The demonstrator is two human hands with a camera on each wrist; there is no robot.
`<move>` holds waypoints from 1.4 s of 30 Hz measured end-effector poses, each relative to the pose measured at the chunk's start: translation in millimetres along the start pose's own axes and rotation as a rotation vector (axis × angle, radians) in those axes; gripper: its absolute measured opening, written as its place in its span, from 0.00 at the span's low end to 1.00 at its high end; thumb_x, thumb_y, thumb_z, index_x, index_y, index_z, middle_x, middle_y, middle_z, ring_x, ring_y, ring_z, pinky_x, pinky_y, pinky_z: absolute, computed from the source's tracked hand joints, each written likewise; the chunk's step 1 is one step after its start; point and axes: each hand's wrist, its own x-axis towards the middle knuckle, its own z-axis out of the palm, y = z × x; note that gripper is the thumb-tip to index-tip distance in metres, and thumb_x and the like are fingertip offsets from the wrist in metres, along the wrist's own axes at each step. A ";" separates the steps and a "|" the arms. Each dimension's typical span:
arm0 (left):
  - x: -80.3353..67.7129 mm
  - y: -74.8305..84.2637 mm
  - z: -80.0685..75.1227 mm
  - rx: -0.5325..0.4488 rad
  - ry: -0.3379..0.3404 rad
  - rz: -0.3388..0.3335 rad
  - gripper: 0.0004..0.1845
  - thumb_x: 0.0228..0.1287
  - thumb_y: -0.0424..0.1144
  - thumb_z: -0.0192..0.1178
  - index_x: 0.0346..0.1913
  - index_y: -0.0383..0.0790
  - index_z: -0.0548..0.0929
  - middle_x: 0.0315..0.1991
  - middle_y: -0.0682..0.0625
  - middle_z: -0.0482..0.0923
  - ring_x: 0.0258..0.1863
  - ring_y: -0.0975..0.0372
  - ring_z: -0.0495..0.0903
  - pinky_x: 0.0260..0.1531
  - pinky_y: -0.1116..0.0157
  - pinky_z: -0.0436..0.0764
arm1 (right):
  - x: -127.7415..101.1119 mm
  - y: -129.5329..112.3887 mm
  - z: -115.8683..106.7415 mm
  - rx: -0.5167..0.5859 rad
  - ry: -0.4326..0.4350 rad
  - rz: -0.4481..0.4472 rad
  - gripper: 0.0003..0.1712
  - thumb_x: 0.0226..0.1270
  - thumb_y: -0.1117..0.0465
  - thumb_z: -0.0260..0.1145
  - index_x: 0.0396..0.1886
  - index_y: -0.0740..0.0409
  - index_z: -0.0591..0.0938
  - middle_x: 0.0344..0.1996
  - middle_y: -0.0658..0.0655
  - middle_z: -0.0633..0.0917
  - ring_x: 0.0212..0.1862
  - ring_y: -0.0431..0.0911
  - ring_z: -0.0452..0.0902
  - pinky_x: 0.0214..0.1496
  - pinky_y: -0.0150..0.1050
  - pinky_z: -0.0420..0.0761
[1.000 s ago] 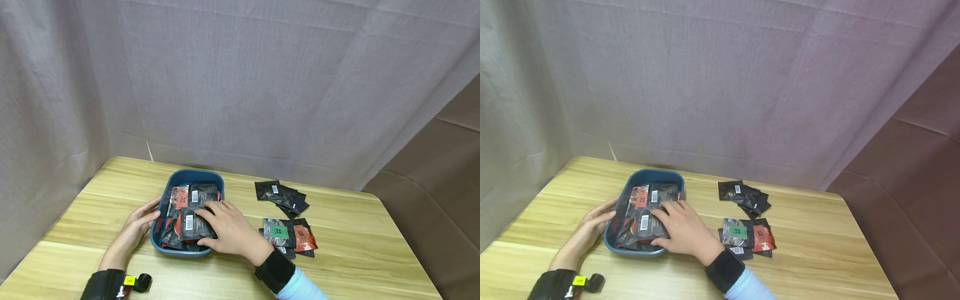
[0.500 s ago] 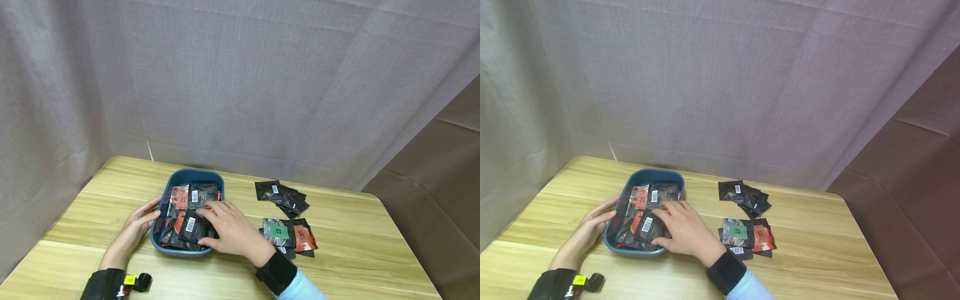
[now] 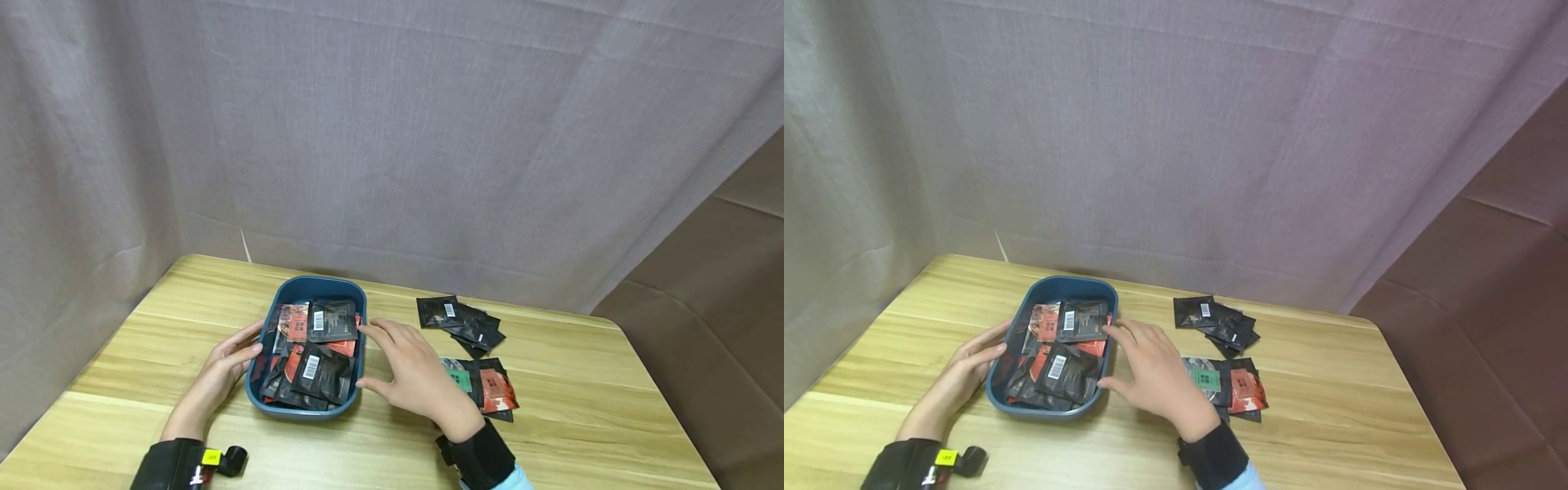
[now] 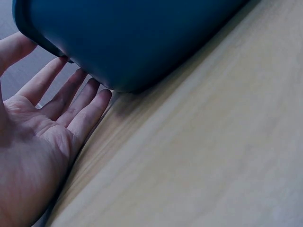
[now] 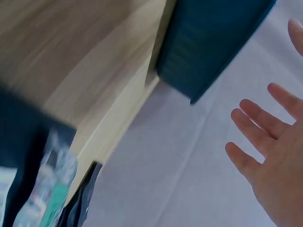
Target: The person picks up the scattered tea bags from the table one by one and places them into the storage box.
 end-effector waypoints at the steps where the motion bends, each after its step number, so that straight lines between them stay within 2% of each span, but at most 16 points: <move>1: 0.0 0.1 0.0 0.000 0.001 -0.001 0.32 0.74 0.34 0.52 0.75 0.24 0.54 0.67 0.36 0.63 0.56 0.67 0.75 0.52 0.70 0.78 | -2.4 2.8 -1.3 0.004 0.009 0.011 0.48 0.57 0.37 0.73 0.74 0.47 0.66 0.70 0.55 0.68 0.71 0.51 0.63 0.72 0.52 0.61; 7: 0.1 -0.1 0.3 -0.003 0.006 -0.014 0.33 0.74 0.34 0.52 0.75 0.24 0.54 0.69 0.33 0.60 0.56 0.68 0.75 0.52 0.70 0.77 | -17.1 22.4 -8.8 0.018 0.024 0.075 0.51 0.54 0.41 0.77 0.74 0.51 0.67 0.69 0.58 0.69 0.71 0.55 0.63 0.71 0.55 0.62; 11: 0.1 -0.3 -0.1 -0.007 0.000 -0.010 0.33 0.74 0.34 0.51 0.75 0.24 0.54 0.70 0.29 0.55 0.56 0.69 0.74 0.52 0.70 0.77 | -26.7 36.2 -13.3 0.022 -0.008 0.139 0.52 0.53 0.41 0.77 0.75 0.53 0.66 0.71 0.59 0.67 0.72 0.57 0.59 0.71 0.58 0.60; 14: 0.2 -0.4 0.1 -0.006 -0.002 -0.003 0.33 0.74 0.33 0.51 0.74 0.23 0.53 0.70 0.28 0.55 0.56 0.69 0.75 0.52 0.70 0.77 | -34.8 46.0 -15.9 0.049 -0.049 0.211 0.52 0.53 0.43 0.78 0.74 0.54 0.66 0.73 0.60 0.64 0.73 0.60 0.57 0.71 0.62 0.59; 20: 0.5 -1.0 0.2 -0.006 -0.001 0.005 0.32 0.74 0.33 0.52 0.74 0.22 0.54 0.66 0.37 0.64 0.55 0.68 0.76 0.51 0.70 0.78 | -50.3 61.5 -20.0 0.143 -0.149 0.349 0.51 0.53 0.51 0.80 0.75 0.55 0.66 0.73 0.65 0.62 0.71 0.65 0.57 0.67 0.68 0.60; 24: -0.1 -1.0 -0.5 -0.009 -0.003 0.011 0.32 0.74 0.33 0.52 0.74 0.23 0.55 0.64 0.43 0.67 0.55 0.67 0.76 0.51 0.69 0.78 | -59.4 68.9 -21.5 0.169 -0.201 0.415 0.52 0.50 0.54 0.81 0.74 0.59 0.67 0.72 0.67 0.64 0.71 0.67 0.57 0.66 0.69 0.58; 32: -1.4 -0.3 -0.7 -0.022 -0.005 0.021 0.32 0.74 0.32 0.52 0.73 0.22 0.55 0.61 0.49 0.71 0.56 0.66 0.76 0.52 0.69 0.78 | -73.1 79.4 -24.4 0.196 -0.229 0.454 0.53 0.42 0.58 0.85 0.70 0.63 0.70 0.68 0.68 0.69 0.69 0.67 0.60 0.67 0.68 0.58; 42: -2.4 2.8 -0.2 0.010 0.008 -0.008 0.32 0.75 0.35 0.52 0.75 0.24 0.54 0.68 0.35 0.60 0.57 0.68 0.74 0.52 0.70 0.77 | -75.7 89.3 -15.7 0.211 -0.241 0.469 0.53 0.35 0.62 0.87 0.66 0.61 0.74 0.64 0.67 0.74 0.66 0.66 0.65 0.65 0.66 0.64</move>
